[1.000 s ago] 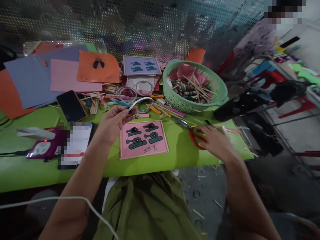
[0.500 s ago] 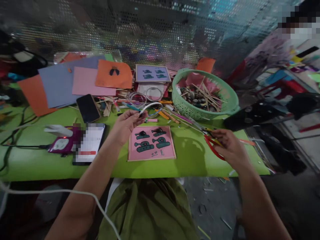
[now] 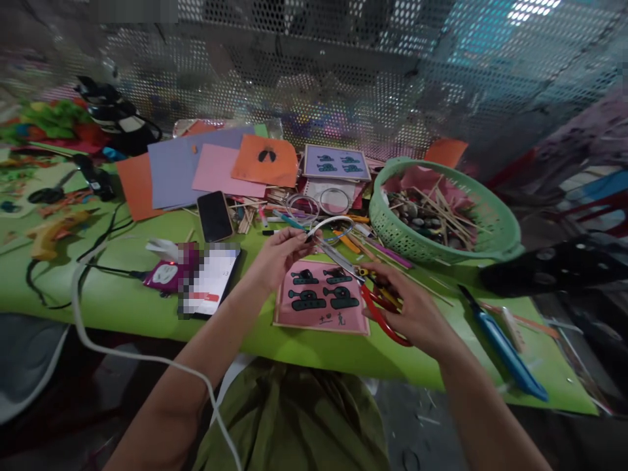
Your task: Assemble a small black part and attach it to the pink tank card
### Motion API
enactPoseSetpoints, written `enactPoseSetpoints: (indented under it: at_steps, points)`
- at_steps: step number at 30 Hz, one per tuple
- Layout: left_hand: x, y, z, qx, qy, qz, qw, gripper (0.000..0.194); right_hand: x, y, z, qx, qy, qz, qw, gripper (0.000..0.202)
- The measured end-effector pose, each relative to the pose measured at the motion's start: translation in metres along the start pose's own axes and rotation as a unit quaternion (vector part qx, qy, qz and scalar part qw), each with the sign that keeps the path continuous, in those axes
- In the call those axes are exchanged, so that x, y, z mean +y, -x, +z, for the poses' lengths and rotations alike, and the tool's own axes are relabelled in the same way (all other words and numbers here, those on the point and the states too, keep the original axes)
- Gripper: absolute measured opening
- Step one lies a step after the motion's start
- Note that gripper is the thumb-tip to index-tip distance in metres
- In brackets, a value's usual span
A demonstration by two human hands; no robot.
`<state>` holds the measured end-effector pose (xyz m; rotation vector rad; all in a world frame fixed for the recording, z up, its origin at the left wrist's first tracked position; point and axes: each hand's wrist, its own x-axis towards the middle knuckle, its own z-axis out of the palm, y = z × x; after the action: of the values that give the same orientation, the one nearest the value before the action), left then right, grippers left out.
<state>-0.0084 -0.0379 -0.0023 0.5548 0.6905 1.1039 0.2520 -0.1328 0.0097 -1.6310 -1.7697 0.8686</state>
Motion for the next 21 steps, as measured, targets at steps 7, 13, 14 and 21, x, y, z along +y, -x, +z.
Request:
enactPoseSetpoints:
  at_steps: [7,13,14,21]
  points:
    - [-0.002,0.0,0.0,0.012,0.019,0.002,1.0,0.017,0.005,-0.009,0.014,0.012,0.026,-0.048,0.998,0.064]
    - [-0.006,-0.003,-0.002,0.021,0.019,0.003,1.0,0.015,0.005,-0.013,0.022,0.037,0.049,-0.076,0.995,0.052]
    - [-0.006,-0.003,-0.002,0.022,0.016,0.001,1.0,0.015,0.004,-0.013,0.023,0.048,0.057,-0.081,0.994,0.05]
    - [-0.006,-0.003,0.0,0.034,0.015,-0.009,0.999,0.022,0.006,-0.02,0.03,0.08,0.124,-0.104,0.984,0.044]
